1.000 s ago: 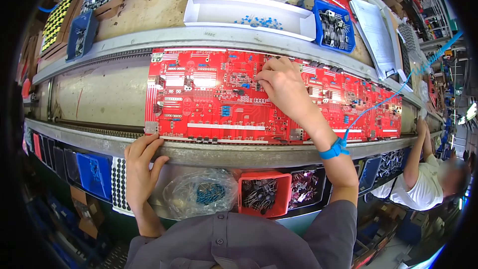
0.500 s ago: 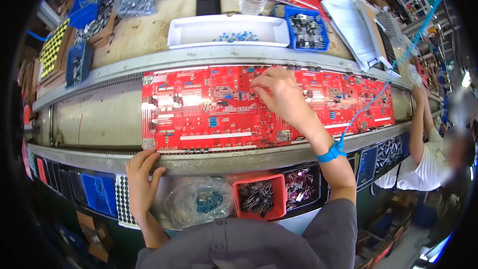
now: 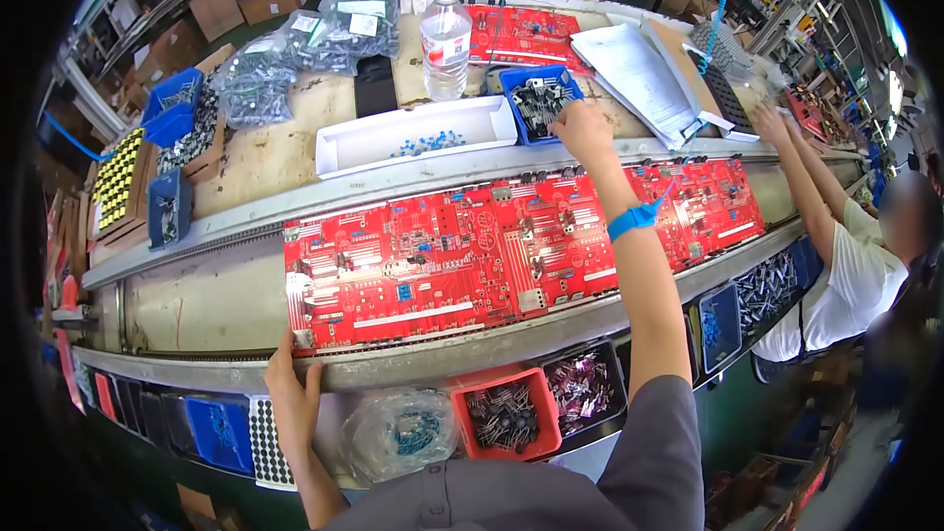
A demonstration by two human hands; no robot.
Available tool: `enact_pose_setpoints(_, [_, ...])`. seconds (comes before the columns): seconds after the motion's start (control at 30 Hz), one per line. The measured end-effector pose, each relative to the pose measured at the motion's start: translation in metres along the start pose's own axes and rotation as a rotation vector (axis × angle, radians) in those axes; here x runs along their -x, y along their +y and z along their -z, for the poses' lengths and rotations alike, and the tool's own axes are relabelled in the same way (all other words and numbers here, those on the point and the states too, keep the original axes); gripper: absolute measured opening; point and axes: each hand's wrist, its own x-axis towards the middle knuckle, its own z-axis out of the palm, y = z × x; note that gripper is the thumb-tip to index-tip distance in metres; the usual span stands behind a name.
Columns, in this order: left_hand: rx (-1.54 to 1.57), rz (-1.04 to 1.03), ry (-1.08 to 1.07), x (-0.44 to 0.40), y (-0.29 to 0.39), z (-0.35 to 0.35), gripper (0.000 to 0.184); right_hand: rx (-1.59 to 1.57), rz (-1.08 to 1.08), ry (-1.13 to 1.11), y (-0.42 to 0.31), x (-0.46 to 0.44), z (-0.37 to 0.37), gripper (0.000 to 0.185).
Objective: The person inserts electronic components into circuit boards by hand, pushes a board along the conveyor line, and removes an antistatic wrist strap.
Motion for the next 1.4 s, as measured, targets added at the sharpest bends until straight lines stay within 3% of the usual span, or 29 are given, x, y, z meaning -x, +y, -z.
enact_pose_setpoints(0.17, [0.108, 0.016, 0.024, -0.002, -0.004, -0.001, 0.050, 0.180, -0.120, -0.074, -0.012, -0.003, -0.004, 0.022])
enact_pose_setpoints(0.37, [0.207, 0.064, 0.037, -0.006, -0.004, 0.000, 0.045, 0.155, -0.228, -0.190, -0.022, -0.007, 0.004, 0.023])
enact_pose_setpoints(0.77, [0.291, 0.032, -0.041, -0.010, -0.013, 0.002, 0.039, 0.315, -0.192, -0.084, -0.037, -0.009, -0.021, 0.018])
enact_pose_setpoints(1.33, [0.432, -0.020, -0.304, -0.030, -0.045, 0.026, 0.041, 0.174, -0.272, -0.195, -0.114, 0.001, -0.021, 0.026])
enact_pose_setpoints(1.4, [0.393, -0.173, -0.283, -0.032, -0.050, 0.024, 0.041, 0.143, -0.301, -0.236, -0.125, 0.004, -0.019, 0.026])
